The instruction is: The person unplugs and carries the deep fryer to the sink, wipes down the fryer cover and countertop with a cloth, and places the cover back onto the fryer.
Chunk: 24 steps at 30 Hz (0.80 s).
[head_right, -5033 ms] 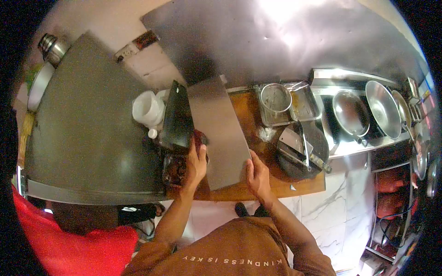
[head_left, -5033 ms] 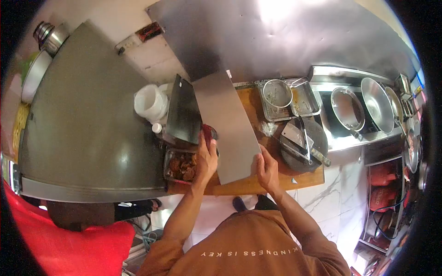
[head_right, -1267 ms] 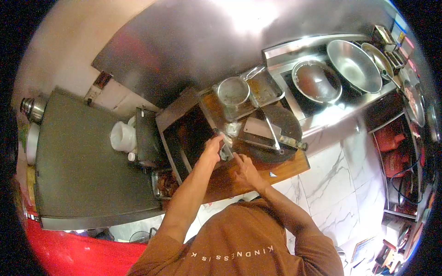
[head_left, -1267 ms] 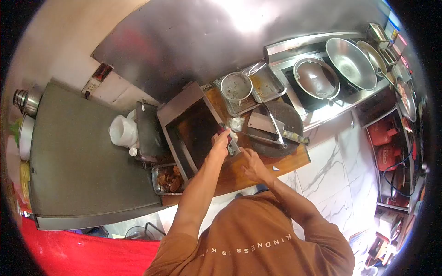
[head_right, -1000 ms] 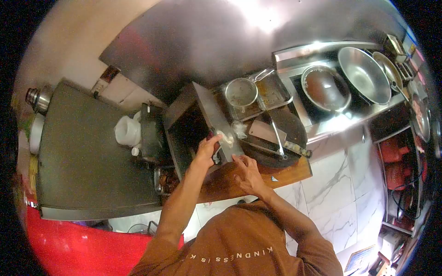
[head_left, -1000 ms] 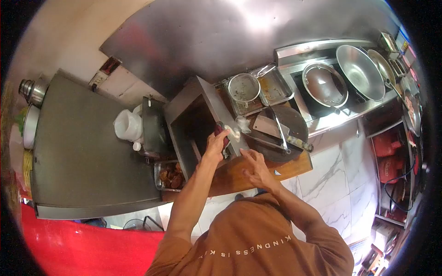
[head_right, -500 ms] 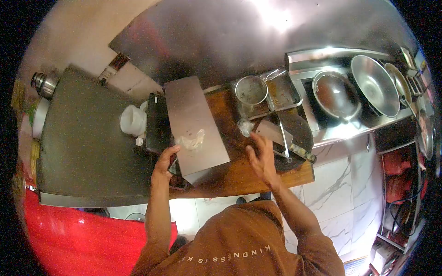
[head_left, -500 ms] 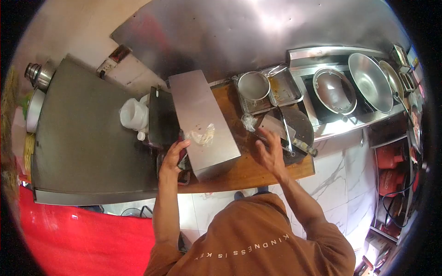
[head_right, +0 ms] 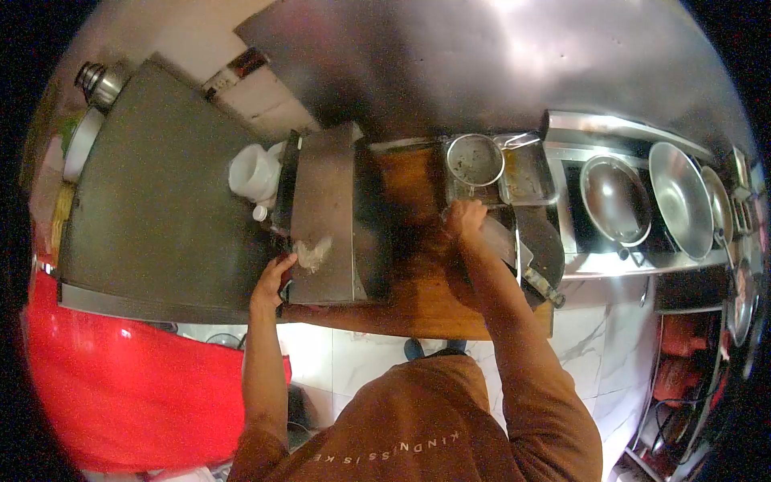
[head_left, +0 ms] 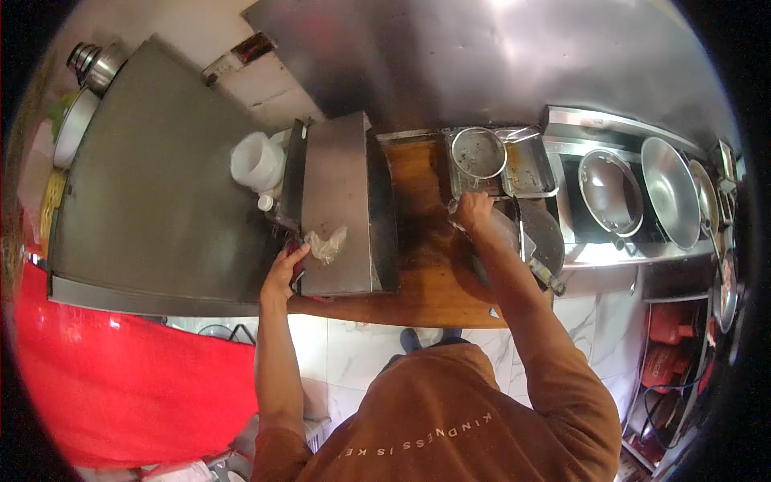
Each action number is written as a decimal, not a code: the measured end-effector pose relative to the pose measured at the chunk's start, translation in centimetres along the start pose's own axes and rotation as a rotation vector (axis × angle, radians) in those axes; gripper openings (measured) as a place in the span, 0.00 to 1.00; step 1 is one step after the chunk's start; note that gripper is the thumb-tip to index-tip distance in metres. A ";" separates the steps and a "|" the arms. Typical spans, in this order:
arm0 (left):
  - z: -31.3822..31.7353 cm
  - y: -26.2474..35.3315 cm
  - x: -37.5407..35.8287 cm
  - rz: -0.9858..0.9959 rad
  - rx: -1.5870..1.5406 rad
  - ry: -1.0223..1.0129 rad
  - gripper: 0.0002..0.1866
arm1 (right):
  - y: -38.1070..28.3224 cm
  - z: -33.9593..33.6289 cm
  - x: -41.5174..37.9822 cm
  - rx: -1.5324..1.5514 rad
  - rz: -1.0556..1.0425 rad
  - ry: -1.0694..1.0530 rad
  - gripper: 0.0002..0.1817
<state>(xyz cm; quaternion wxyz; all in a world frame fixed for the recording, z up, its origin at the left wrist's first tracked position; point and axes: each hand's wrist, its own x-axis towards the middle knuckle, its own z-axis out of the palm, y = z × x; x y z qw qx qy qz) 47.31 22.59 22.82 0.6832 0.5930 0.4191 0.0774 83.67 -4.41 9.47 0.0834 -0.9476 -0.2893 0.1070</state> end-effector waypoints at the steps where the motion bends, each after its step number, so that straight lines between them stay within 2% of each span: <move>1: 1.2 1.1 -1.4 0.007 0.030 0.066 0.38 | -0.3 0.1 0.2 -0.010 0.009 -0.014 0.21; 3: 1.4 1.5 -2.1 0.016 0.110 0.166 0.37 | 2.2 8.4 3.9 0.028 -0.051 0.112 0.23; 5: 0.5 0.8 -1.9 0.022 0.209 0.231 0.34 | 3.9 11.4 6.0 0.094 -0.071 0.121 0.24; 7: -1.6 -0.3 -2.0 0.047 0.096 0.279 0.33 | 4.5 10.6 7.4 0.183 -0.047 0.005 0.23; 8: -2.3 -0.9 -2.2 0.058 0.041 0.302 0.32 | 6.2 12.3 9.1 0.423 -0.137 -0.034 0.23; 9: -2.1 -0.3 -3.5 0.065 -0.126 0.254 0.27 | 6.4 10.6 8.6 0.526 -0.139 -0.077 0.21; 11: -3.2 -1.5 -4.6 0.096 -0.273 0.288 0.23 | 5.6 4.8 6.4 0.760 -0.146 -0.139 0.19; 14: -4.8 -3.9 -6.7 0.093 -0.375 0.330 0.20 | 5.0 -1.5 4.0 0.879 -0.163 -0.141 0.15; 16: -5.3 -5.8 -8.5 0.071 -0.404 0.362 0.18 | 5.1 -2.7 3.8 0.779 -0.177 -0.096 0.13; 17: -5.0 -6.8 -9.3 0.111 -0.459 0.367 0.16 | 5.6 -0.4 4.3 0.589 -0.297 0.103 0.07; 20: -6.6 -11.4 -11.7 0.028 -0.519 0.357 0.14 | 5.2 2.1 4.6 0.325 -0.465 0.079 0.07; 21: -6.2 -12.2 -13.1 0.066 -0.532 0.351 0.14 | 5.0 3.1 5.3 0.226 -0.539 -0.014 0.08; 24: -7.0 -17.1 -16.4 -0.003 -0.555 0.436 0.14 | 4.7 7.1 6.7 -0.026 -0.592 -0.068 0.09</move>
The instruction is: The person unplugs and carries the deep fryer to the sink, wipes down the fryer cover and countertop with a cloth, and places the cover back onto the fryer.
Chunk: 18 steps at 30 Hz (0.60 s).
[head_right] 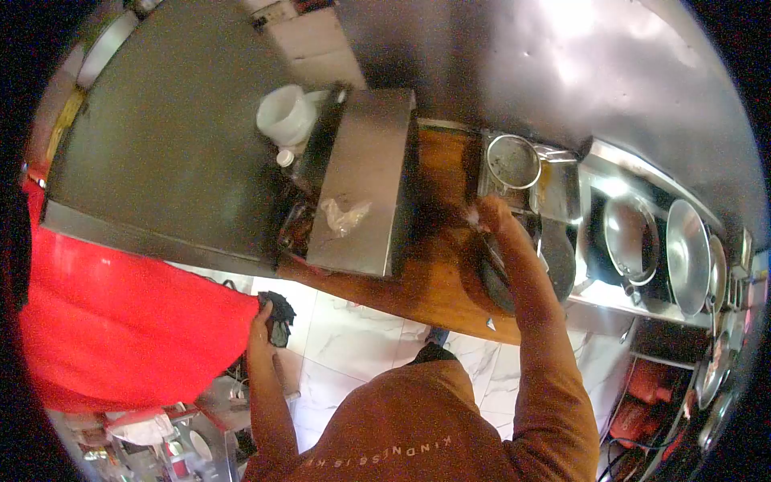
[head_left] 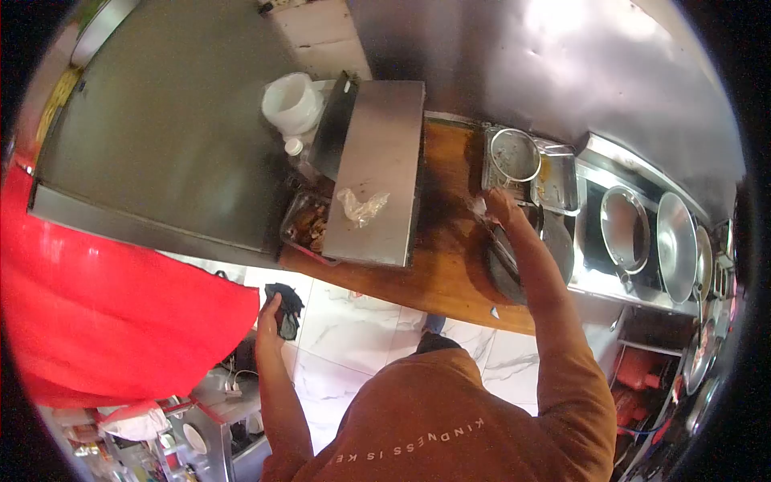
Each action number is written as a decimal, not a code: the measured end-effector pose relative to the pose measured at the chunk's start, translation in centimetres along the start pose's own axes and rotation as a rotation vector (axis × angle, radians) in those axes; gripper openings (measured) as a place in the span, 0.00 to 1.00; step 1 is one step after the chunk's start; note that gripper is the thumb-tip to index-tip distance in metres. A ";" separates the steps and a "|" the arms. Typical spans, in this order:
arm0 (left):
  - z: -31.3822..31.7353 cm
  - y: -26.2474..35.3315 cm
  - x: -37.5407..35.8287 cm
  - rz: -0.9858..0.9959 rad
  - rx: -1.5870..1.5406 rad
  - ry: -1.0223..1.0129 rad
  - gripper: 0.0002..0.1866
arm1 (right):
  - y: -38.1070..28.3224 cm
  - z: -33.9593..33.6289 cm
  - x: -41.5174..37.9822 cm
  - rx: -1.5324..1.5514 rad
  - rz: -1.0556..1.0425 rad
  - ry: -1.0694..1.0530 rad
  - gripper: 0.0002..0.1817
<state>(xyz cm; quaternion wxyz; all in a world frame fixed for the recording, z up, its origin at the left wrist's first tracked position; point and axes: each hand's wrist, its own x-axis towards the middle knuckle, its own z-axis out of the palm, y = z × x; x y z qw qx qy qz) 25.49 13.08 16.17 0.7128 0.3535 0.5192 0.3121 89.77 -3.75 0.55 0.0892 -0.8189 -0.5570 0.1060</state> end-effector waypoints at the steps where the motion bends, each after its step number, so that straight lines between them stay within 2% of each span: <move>1: -0.5 -0.5 -1.6 0.018 -0.005 0.043 0.14 | 0.7 1.9 1.1 -0.159 0.009 -0.056 0.10; 2: -1.1 -1.0 -3.5 0.033 -0.006 0.089 0.14 | 1.4 3.8 2.3 -0.318 0.009 -0.113 0.11; 4: -4.4 -2.5 -6.0 -0.027 0.052 0.159 0.13 | 3.4 7.4 1.5 -0.545 -0.098 0.129 0.10; 6: -8.6 -5.9 -7.7 -0.004 -0.019 0.271 0.13 | 5.5 8.7 4.2 -0.489 -0.018 -0.129 0.08; 8: -11.8 -8.2 -9.9 -0.054 -0.071 0.248 0.13 | 5.0 8.4 3.7 -0.535 -0.023 -0.094 0.09; 10: -14.0 -10.9 -12.6 -0.101 -0.165 0.265 0.13 | 2.1 4.6 0.3 -0.369 -0.102 0.125 0.10; 12: -15.4 -12.8 -14.4 -0.116 -0.294 0.301 0.12 | 2.6 2.0 3.2 -0.080 0.090 -0.152 0.09; 13: -17.2 -14.5 -15.0 -0.053 -0.357 0.145 0.14 | 0.1 -1.8 1.3 0.110 0.076 -0.069 0.09; 15: -18.5 -16.4 -16.5 -0.049 -0.403 0.162 0.14 | -0.7 -3.6 1.0 0.917 0.091 0.036 0.11; 17: -20.1 -18.3 -17.6 -0.070 -0.471 0.176 0.14 | -0.1 -7.5 0.2 1.654 0.163 -0.172 0.14; 18: -20.6 -19.0 -18.1 -0.063 -0.467 0.214 0.14 | -2.0 -10.3 -1.2 1.514 0.231 -0.064 0.14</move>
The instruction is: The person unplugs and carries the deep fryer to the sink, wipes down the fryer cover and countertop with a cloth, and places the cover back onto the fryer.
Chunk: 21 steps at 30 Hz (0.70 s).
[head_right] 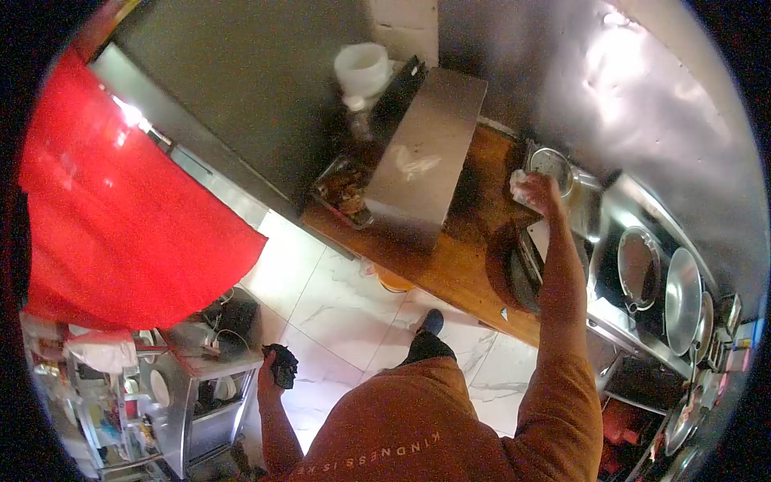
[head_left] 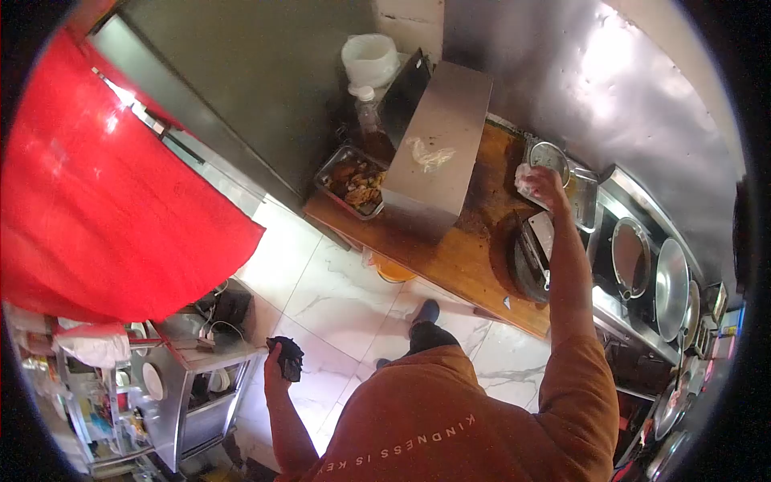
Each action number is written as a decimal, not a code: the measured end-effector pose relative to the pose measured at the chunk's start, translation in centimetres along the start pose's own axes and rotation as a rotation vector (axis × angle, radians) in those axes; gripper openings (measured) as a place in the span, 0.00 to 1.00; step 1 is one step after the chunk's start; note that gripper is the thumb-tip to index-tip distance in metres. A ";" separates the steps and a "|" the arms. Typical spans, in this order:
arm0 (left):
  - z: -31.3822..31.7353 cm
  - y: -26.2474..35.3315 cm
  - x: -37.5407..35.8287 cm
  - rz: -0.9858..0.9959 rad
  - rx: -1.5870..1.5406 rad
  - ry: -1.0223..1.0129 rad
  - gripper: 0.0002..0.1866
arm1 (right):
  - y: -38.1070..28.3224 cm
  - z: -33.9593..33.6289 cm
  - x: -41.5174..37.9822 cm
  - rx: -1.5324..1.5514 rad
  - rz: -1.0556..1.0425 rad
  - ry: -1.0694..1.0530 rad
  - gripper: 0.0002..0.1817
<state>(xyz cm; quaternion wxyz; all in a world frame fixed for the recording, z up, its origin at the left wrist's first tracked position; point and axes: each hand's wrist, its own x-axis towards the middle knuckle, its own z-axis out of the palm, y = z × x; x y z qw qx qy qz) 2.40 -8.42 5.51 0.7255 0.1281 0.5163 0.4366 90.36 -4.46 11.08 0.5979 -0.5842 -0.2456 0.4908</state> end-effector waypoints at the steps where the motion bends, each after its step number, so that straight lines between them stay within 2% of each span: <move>1: -0.6 -0.4 -0.3 0.014 0.000 0.034 0.14 | -2.6 3.1 -2.9 -0.127 -0.030 0.128 0.14; 2: -1.3 -0.8 -0.9 0.023 0.001 0.069 0.14 | -3.9 5.1 -5.3 -0.252 -0.057 0.260 0.14; 3: -2.6 -1.1 -1.6 0.023 -0.004 0.031 0.14 | -4.3 4.2 -6.8 -0.208 -0.198 0.030 0.18; 6: -6.2 -2.4 -4.0 0.062 -0.088 -0.049 0.14 | -5.9 7.1 -10.5 0.158 -0.258 0.021 0.21; 7: -7.9 -3.1 -4.7 0.053 -0.104 -0.038 0.14 | -7.4 10.1 -13.2 0.144 -0.321 -0.145 0.22; 10: -14.8 -6.2 -6.3 0.027 -0.110 0.061 0.15 | -7.5 14.8 -17.6 0.235 -0.408 -0.228 0.22; 11: -17.3 -7.4 -6.9 0.003 -0.090 0.094 0.14 | -7.0 15.3 -17.9 0.210 -0.450 -0.357 0.23; 12: -19.5 -8.5 -8.1 -0.018 -0.071 0.132 0.14 | -6.0 16.4 -18.7 0.198 -0.451 -0.356 0.22; 14: -22.7 -10.9 -11.4 0.087 -0.031 -0.003 0.11 | -3.3 18.8 -20.4 0.178 -0.455 -0.360 0.22; 16: -26.7 -14.3 -14.2 0.071 -0.002 0.211 0.10 | 0.3 22.6 -22.2 0.283 -0.471 -0.482 0.19; 18: -30.1 -17.9 -17.9 0.070 0.064 0.312 0.09 | 3.3 26.1 -23.6 0.141 -0.384 -0.385 0.13; 20: -31.4 -21.1 -21.8 0.089 0.008 0.333 0.17 | 3.8 29.6 -23.6 0.001 -0.381 -0.141 0.10; 21: -32.5 -22.7 -23.7 0.069 -0.002 0.345 0.17 | 3.9 30.6 -23.8 -0.068 -0.374 -0.017 0.09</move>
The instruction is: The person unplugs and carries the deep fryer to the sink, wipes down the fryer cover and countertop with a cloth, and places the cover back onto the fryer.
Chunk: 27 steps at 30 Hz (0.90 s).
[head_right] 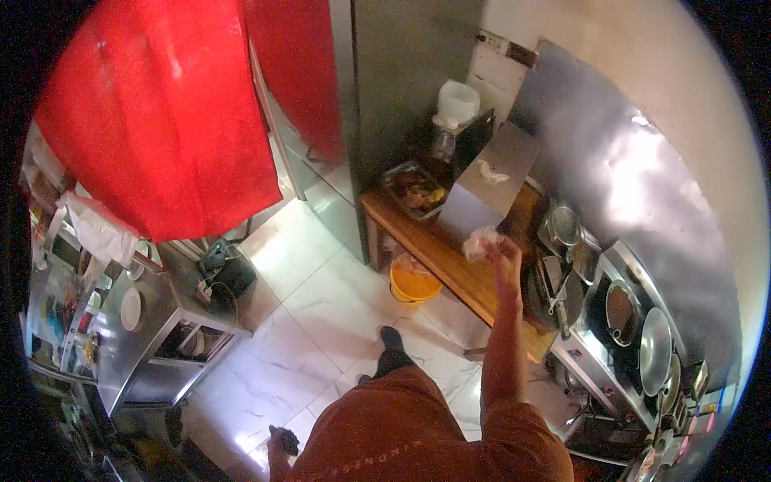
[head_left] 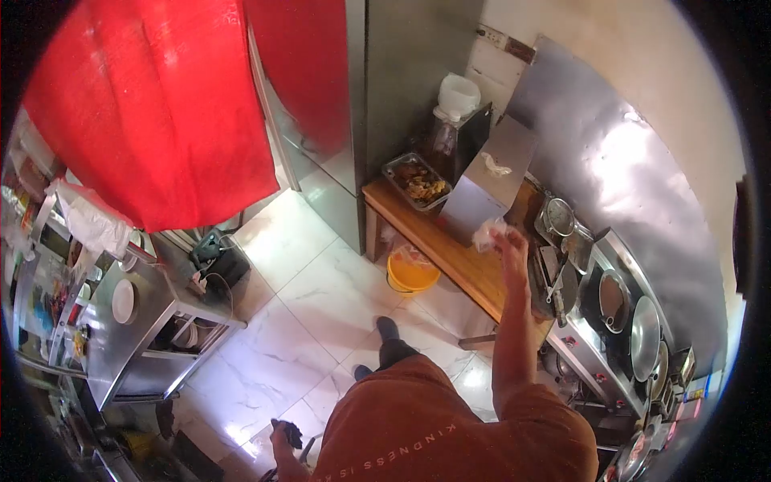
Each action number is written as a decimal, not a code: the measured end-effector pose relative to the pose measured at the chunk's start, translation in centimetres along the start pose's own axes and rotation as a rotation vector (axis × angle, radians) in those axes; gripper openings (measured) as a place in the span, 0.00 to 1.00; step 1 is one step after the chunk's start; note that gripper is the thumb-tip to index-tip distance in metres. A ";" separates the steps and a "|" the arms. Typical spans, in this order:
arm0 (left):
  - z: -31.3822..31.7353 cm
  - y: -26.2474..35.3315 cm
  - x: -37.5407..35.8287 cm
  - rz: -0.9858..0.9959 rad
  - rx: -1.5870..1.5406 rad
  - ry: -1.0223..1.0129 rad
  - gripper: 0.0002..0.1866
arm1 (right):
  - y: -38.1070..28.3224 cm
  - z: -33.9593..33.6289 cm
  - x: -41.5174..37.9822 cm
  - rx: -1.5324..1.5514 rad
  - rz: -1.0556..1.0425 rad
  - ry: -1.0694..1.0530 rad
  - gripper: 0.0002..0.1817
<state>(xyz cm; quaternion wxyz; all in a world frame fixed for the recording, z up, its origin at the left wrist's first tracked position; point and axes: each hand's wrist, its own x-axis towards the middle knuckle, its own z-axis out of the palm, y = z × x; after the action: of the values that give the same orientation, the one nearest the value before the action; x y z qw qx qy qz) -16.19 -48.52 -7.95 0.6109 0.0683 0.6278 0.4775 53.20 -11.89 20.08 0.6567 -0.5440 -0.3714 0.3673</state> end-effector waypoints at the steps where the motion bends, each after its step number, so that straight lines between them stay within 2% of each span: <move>1: -1.4 -1.3 -1.4 -0.022 -0.005 0.013 0.18 | -0.8 0.5 0.6 -0.145 -0.087 0.061 0.09; 3: -2.0 -3.7 -3.9 -0.048 -0.082 0.174 0.10 | -4.0 1.6 4.4 -0.427 -0.273 0.182 0.11; 4: -2.3 -4.5 -5.0 -0.064 -0.121 0.254 0.07 | -5.5 2.3 6.2 -0.564 -0.351 0.202 0.16; 5: -3.3 -4.9 -6.6 0.105 0.331 0.166 0.13 | -6.8 2.6 8.1 -0.703 -0.430 0.219 0.20; 7: -5.2 -5.7 -9.9 0.434 1.222 -0.029 0.29 | -6.2 1.9 14.0 -1.026 -0.425 0.182 0.26; 8: -5.1 -6.3 -9.9 0.326 1.016 0.020 0.25 | -4.7 0.9 16.9 -1.182 -0.425 0.161 0.29; 10: -4.8 -8.4 -7.5 0.123 0.587 0.127 0.17 | -0.5 -1.9 22.2 -1.445 -0.628 0.109 0.36; 11: -4.5 -9.5 -6.3 0.026 0.360 0.185 0.14 | 0.2 -3.5 25.0 -1.314 -0.324 -0.074 0.40; 12: -3.8 -10.0 -5.8 -0.065 0.123 0.247 0.13 | 1.8 -6.3 29.0 -1.375 -0.097 -0.131 0.37; 13: -3.7 -10.3 -5.4 0.037 -0.175 0.161 0.14 | 3.6 -7.4 32.0 -1.436 0.127 -0.198 0.34; 14: -2.9 -10.0 -6.1 0.048 -0.188 0.172 0.16 | 4.9 -8.2 33.3 -1.598 0.018 -0.248 0.28; 16: -2.1 -10.0 -3.6 0.000 -0.016 0.439 0.15 | 7.0 -10.1 35.6 -1.984 -0.339 -0.338 0.17; 17: -1.1 -9.2 -5.0 0.014 -0.070 0.416 0.14 | 7.9 -10.9 36.9 -2.150 -0.503 -0.375 0.12; 18: -1.2 -9.2 -4.0 -0.075 -0.273 0.394 0.09 | 8.4 -12.1 38.5 -2.272 -0.682 -0.398 0.09; 19: 0.9 -6.5 -5.9 -0.071 -0.150 0.465 0.10 | 7.7 -14.0 41.0 -2.319 -0.880 -0.658 0.09; 20: 2.3 -4.6 -5.9 -0.081 -0.065 0.577 0.09 | 3.9 -10.7 37.8 -2.210 -0.709 -0.754 0.10; 21: 2.0 -4.4 -4.8 -0.103 -0.149 0.557 0.08 | 2.4 -7.5 33.7 -2.237 -0.761 -0.576 0.11; 23: 1.0 -4.4 -3.4 -0.027 -0.150 0.587 0.08 | 0.0 -2.7 28.9 -1.931 -0.993 -0.270 0.10; 25: 1.1 -2.4 -3.1 0.106 -0.271 0.569 0.08 | -2.5 6.9 20.8 -1.107 -0.395 0.010 0.15; 27: -0.1 -1.0 -2.3 0.040 -0.275 0.669 0.12 | -1.4 13.4 16.3 -1.110 -0.350 -0.080 0.17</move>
<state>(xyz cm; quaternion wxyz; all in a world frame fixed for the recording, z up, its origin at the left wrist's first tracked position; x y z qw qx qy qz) -15.19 -50.62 -7.09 0.3655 -0.1623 0.7216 0.5652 48.83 8.32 24.66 0.3097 -0.7229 -0.6172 0.0242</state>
